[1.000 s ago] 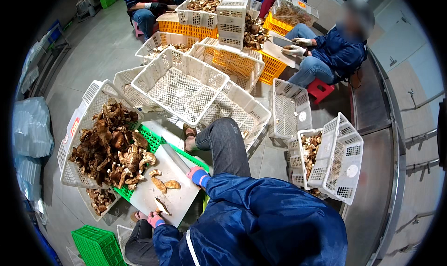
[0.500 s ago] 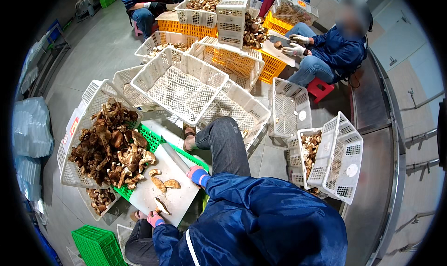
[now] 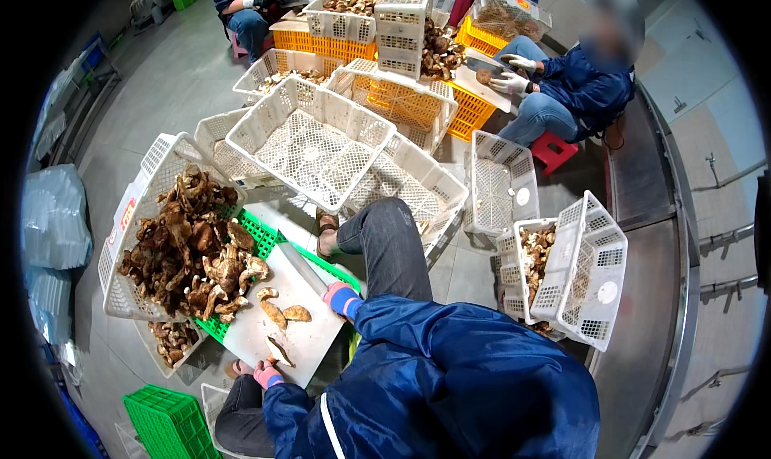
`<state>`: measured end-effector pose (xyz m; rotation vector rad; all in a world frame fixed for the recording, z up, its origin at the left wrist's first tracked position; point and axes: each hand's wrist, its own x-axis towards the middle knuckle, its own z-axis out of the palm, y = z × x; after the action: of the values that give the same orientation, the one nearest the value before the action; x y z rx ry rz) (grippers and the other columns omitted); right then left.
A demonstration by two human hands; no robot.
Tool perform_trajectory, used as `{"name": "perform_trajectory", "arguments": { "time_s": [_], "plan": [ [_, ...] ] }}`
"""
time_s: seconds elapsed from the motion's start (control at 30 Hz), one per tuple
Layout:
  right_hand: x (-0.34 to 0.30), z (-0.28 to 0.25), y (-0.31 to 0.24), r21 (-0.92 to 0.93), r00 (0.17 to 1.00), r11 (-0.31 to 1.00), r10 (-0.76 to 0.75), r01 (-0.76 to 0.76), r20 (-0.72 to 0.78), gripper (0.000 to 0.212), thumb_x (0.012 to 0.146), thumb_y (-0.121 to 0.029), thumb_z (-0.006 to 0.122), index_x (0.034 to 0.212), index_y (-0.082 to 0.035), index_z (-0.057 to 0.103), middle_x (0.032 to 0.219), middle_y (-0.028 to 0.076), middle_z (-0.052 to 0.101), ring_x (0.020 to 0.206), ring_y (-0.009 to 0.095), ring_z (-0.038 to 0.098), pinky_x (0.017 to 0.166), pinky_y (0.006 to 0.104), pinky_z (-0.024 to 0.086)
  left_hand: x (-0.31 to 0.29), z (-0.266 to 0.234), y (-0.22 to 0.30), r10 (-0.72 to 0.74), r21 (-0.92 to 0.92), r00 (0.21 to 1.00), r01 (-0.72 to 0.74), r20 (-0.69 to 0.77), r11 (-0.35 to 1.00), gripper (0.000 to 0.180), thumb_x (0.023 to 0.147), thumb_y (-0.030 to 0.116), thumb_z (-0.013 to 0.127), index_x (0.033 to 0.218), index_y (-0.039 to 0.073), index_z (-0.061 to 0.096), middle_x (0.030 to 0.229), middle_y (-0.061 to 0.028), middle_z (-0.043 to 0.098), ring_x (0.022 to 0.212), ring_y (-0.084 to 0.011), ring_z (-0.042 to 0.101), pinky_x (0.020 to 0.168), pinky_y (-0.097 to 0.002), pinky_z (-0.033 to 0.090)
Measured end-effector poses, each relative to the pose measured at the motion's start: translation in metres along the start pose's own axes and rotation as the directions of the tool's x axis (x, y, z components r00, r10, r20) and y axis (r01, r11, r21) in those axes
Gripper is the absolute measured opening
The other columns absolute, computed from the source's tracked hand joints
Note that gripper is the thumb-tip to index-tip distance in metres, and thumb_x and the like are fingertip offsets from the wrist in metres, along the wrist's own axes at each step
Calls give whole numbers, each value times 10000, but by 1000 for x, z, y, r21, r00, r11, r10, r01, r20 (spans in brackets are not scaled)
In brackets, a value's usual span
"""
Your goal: The person cuts the base off individual mushrooms using a knife and places them into white crates while sitting on the floor.
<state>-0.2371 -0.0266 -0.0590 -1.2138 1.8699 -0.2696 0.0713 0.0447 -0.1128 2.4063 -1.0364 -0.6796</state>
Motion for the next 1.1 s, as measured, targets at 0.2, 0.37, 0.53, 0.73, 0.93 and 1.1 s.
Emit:
{"name": "perform_trajectory", "arguments": {
  "time_s": [0.2,0.37,0.53,0.73,0.93,1.1],
  "plan": [
    [2,-1,1,-52,998,998,27,-24,65,381,687,-360,450,827,-32,582,838,172,570,790,304,545,727,359,422,2,5,-6,-24,-77,1000,26,19,997,319,682,184,538,914,-35,544,997,-172,487,958,-270,439,841,-314,337],
    [5,5,8,58,1000,998,9,-9,1,317,733,-265,412,740,10,569,574,172,556,443,268,554,468,361,470,7,11,-8,5,-79,998,0,63,997,328,683,178,548,919,-48,536,962,-184,506,924,-266,462,822,-314,357],
    [2,-1,2,91,989,989,103,-113,105,342,704,-319,430,795,-22,571,744,166,563,669,292,543,630,361,434,8,9,-13,-4,-69,999,7,52,998,337,685,180,550,931,-49,529,984,-181,498,927,-266,465,817,-311,359],
    [1,-4,1,-69,998,998,13,-9,57,361,692,-336,419,817,-37,576,828,166,571,795,299,544,740,353,420,5,12,-13,-12,-108,1000,14,13,994,342,686,173,548,946,-48,523,973,-186,505,912,-271,474,810,-309,364],
    [4,-4,1,-25,985,996,90,-87,147,368,697,-343,414,831,-42,577,856,170,567,806,299,543,745,353,418,6,12,-14,27,-62,999,-24,41,998,326,686,146,542,945,-52,523,964,-190,507,886,-269,487,795,-303,371],
    [3,-2,-2,-25,982,994,107,-104,157,380,703,-356,410,836,-45,583,851,168,569,789,302,548,730,359,423,1,6,-8,37,-71,999,-35,37,997,328,687,146,536,941,-60,521,954,-191,508,882,-274,486,789,-302,372]
  ]
}}
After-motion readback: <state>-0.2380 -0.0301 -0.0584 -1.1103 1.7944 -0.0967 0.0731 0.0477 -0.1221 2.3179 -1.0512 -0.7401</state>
